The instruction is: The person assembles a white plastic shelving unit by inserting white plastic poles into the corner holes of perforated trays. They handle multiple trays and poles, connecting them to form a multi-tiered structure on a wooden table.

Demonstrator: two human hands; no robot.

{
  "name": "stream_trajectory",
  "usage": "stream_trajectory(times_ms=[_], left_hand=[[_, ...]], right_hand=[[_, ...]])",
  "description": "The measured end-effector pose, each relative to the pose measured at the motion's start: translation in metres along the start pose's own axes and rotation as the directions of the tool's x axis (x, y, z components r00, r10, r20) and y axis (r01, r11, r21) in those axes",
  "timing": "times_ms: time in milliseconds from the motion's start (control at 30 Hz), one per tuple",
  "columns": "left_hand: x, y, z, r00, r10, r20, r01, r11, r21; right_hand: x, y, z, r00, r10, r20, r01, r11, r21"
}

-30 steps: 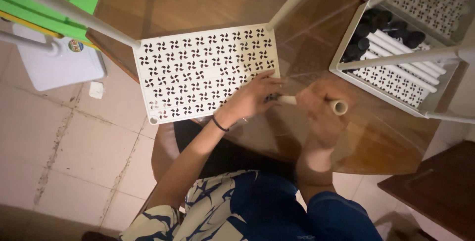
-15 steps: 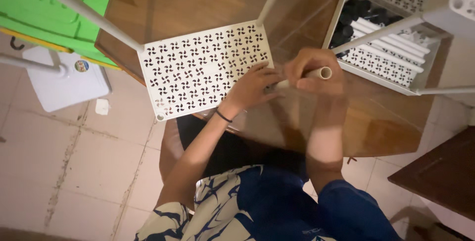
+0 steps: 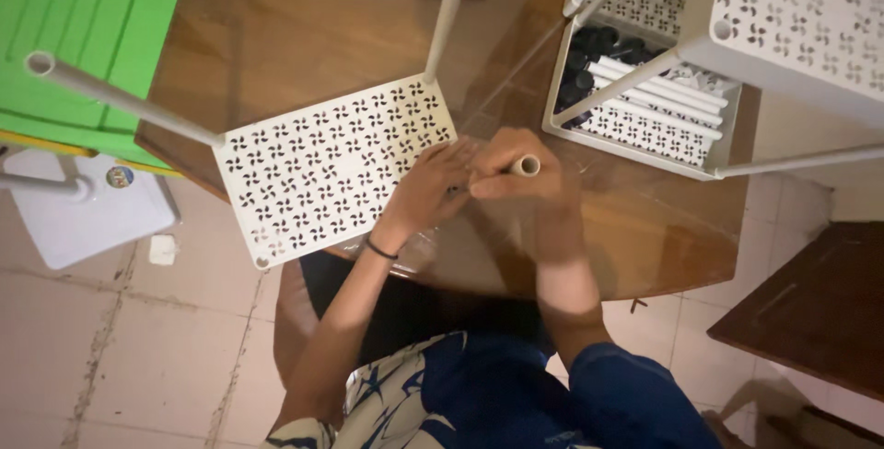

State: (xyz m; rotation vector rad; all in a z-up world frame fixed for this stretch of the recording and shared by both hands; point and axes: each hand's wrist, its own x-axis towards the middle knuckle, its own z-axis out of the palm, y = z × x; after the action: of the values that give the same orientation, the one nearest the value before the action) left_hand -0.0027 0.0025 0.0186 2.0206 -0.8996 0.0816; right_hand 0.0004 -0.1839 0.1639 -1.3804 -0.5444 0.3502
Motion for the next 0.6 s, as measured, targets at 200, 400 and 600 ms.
stream_trajectory(times_ms=[200, 400, 600], left_hand=[[0.001, 0.001, 0.005, 0.998, -0.067, 0.014, 0.067, 0.997, 0.030], [-0.001, 0.002, 0.007, 0.996, -0.082, -0.029, 0.083, 0.996, 0.030], [0.001, 0.006, 0.000, 0.998, -0.039, -0.056, 0.041, 0.998, 0.044]], right_hand=[[0.002, -0.004, 0.026, 0.934, 0.031, -0.355, -0.076, 0.991, -0.114], [0.002, 0.025, 0.030, 0.844, -0.051, -0.534, -0.092, 0.967, -0.237], [0.004, -0.010, 0.036, 0.909, 0.131, -0.395, -0.156, 0.987, -0.033]])
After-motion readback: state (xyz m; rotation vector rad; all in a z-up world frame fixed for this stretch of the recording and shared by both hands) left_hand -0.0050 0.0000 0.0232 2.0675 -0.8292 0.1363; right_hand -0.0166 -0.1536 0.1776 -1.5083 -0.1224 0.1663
